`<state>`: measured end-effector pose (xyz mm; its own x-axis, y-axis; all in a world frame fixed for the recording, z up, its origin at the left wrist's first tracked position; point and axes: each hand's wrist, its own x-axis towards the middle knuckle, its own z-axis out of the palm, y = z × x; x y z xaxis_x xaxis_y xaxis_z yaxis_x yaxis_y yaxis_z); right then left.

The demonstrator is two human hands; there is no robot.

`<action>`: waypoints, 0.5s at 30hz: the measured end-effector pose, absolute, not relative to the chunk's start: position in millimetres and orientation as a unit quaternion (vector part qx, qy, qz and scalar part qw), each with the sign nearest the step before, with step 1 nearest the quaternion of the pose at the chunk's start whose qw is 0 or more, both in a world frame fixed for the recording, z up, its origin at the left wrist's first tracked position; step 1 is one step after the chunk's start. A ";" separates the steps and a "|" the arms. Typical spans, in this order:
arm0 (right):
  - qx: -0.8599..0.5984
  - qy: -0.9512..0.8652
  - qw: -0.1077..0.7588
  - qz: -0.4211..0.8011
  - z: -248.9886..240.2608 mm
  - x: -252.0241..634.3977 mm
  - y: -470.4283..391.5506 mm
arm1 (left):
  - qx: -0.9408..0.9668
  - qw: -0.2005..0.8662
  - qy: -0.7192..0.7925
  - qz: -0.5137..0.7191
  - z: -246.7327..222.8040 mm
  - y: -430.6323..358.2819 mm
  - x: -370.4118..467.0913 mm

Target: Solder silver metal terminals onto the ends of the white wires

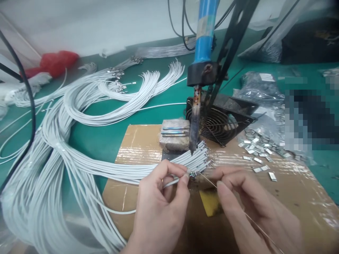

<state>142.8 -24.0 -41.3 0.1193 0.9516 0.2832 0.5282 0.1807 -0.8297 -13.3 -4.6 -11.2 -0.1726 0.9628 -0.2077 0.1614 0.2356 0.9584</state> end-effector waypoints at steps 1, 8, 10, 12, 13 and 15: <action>-0.597 -0.617 0.454 0.240 -40.7 140.7 -22.9 | 0.446 0.467 0.631 0.431 -12.2 -2.1 -14.3; -0.661 -0.502 0.476 0.292 -32.1 120.4 -17.5 | 0.454 0.458 0.633 0.429 -9.2 14.2 -9.3; -0.661 -0.489 0.483 0.301 -31.3 119.0 -16.0 | 0.455 0.449 0.630 0.441 -6.5 18.3 -7.1; -0.653 -0.494 0.492 0.298 -32.5 119.8 -14.5 | 0.453 0.445 0.629 0.448 -4.3 21.1 -5.9; -0.648 -0.498 0.496 0.294 -33.5 120.5 -13.8 | 0.451 0.444 0.628 0.452 -3.6 21.8 -5.6; -0.643 -0.503 0.502 0.285 -35.4 121.5 -12.9 | 0.446 0.445 0.624 0.462 -3.0 22.1 -5.2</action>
<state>121.5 -12.9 -35.4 0.3312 0.9333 0.1385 0.3619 0.0099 -0.9322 -5.2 22.1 -3.0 -0.2060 0.9680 -0.1433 0.1471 0.1754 0.9734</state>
